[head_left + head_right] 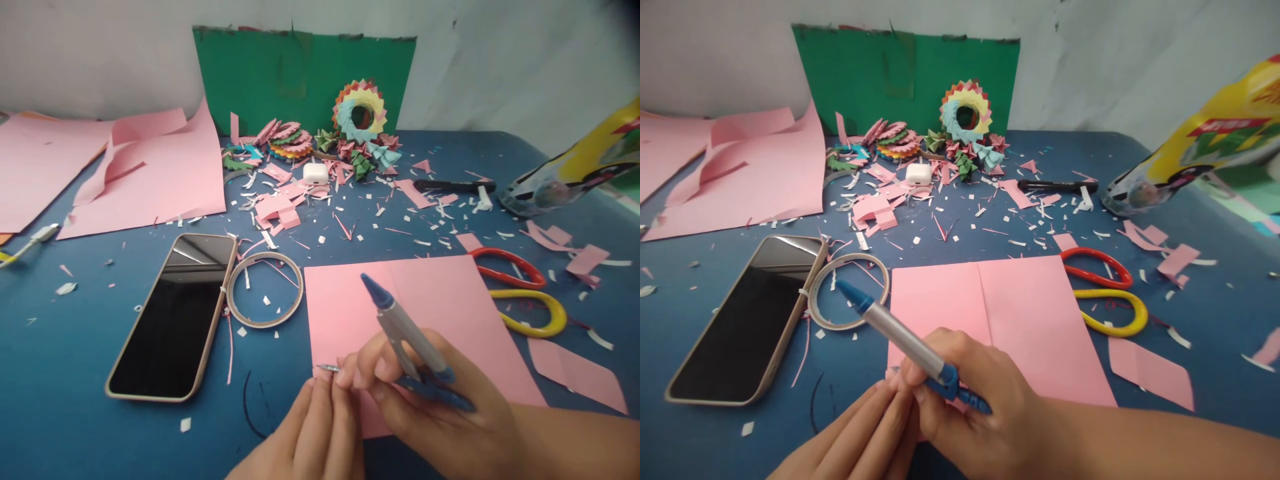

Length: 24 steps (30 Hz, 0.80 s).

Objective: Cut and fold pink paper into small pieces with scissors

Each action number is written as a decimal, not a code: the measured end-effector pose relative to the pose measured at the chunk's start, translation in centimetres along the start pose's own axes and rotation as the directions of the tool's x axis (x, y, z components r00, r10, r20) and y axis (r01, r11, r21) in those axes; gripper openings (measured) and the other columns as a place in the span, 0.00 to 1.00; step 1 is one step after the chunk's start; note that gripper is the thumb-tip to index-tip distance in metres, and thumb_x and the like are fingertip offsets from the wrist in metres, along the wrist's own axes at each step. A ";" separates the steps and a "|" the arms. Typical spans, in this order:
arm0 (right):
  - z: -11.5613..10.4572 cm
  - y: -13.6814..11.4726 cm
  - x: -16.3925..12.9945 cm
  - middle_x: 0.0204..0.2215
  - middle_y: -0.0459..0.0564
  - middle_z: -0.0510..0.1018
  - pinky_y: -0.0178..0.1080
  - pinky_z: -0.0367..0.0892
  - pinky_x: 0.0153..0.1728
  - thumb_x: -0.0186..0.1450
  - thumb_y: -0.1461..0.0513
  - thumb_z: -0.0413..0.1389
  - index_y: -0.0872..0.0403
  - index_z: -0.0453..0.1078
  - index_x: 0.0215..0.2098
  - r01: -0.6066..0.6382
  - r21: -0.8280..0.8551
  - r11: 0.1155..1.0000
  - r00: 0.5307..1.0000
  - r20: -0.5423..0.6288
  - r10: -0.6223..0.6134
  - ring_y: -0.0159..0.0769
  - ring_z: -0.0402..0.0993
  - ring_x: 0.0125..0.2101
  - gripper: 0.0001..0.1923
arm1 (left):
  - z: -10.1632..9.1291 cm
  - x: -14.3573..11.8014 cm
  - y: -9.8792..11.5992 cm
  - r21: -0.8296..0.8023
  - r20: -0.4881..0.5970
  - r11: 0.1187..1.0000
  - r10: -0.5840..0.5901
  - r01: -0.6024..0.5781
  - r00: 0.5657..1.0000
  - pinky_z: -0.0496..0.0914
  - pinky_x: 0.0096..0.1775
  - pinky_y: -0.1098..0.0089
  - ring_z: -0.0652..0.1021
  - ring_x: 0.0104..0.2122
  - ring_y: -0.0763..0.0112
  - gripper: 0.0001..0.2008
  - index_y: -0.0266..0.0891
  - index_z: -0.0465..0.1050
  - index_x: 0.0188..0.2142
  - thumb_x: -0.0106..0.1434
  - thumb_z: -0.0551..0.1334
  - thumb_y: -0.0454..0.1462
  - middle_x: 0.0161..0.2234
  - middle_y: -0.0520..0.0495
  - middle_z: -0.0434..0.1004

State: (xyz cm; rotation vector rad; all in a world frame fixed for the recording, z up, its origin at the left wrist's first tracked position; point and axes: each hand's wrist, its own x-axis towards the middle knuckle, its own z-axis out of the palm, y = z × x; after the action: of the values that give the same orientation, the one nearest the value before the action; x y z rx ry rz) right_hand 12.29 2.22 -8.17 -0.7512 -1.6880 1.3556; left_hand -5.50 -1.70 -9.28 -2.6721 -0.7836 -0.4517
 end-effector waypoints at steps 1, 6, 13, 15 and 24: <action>-0.1 0.0 -0.1 0.30 0.44 0.70 0.33 0.71 0.30 0.61 0.72 0.48 0.45 0.60 0.41 0.015 -0.021 1.000 1.000 -0.002 -0.015 0.29 0.71 0.28 0.16 | -0.1 0.2 0.0 -0.007 -0.002 1.000 -0.007 0.007 1.000 0.68 0.46 0.69 0.75 0.39 0.67 0.19 0.30 0.71 0.44 0.63 0.53 0.43 0.39 0.42 0.76; -0.8 0.1 -1.0 0.31 0.44 0.69 0.36 0.71 0.35 0.60 0.73 0.48 0.46 0.59 0.42 0.013 -0.088 0.996 0.998 -0.053 -0.018 0.31 0.71 0.32 0.18 | 0.0 0.7 0.3 -0.021 -0.086 0.996 -0.083 0.082 0.993 0.69 0.41 0.69 0.77 0.36 0.66 0.18 0.28 0.73 0.40 0.65 0.50 0.40 0.34 0.43 0.78; -1.9 -0.3 -1.6 0.31 0.44 0.68 0.38 0.72 0.38 0.61 0.73 0.48 0.47 0.59 0.39 -0.043 -0.128 0.991 0.993 -0.113 0.028 0.31 0.71 0.33 0.15 | -0.1 0.7 0.3 -0.035 -0.077 0.994 -0.104 0.102 0.992 0.69 0.41 0.70 0.77 0.37 0.66 0.18 0.29 0.73 0.39 0.65 0.50 0.41 0.37 0.44 0.79; -2.1 -0.3 -1.7 0.31 0.44 0.68 0.38 0.72 0.39 0.62 0.73 0.48 0.47 0.60 0.39 -0.065 -0.109 0.992 0.991 -0.127 0.051 0.31 0.71 0.34 0.14 | -0.1 0.6 0.3 -0.029 -0.079 0.995 -0.093 0.091 0.992 0.70 0.40 0.69 0.77 0.37 0.66 0.19 0.29 0.73 0.39 0.66 0.50 0.41 0.37 0.44 0.79; -1.7 -0.1 -0.5 0.30 0.44 0.69 0.39 0.73 0.39 0.63 0.70 0.49 0.48 0.60 0.38 -0.064 0.083 0.995 0.967 -0.240 0.083 0.30 0.73 0.32 0.11 | -0.1 0.7 -0.2 -0.020 -0.044 0.999 -0.044 0.043 0.998 0.70 0.41 0.70 0.77 0.38 0.66 0.19 0.30 0.73 0.40 0.65 0.50 0.42 0.39 0.44 0.78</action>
State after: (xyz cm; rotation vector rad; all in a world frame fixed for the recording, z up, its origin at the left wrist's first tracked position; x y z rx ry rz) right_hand 14.01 2.64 -8.08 -0.9059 -1.4223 1.3106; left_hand -5.04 -1.29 -8.88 -2.6577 -0.8297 -0.5303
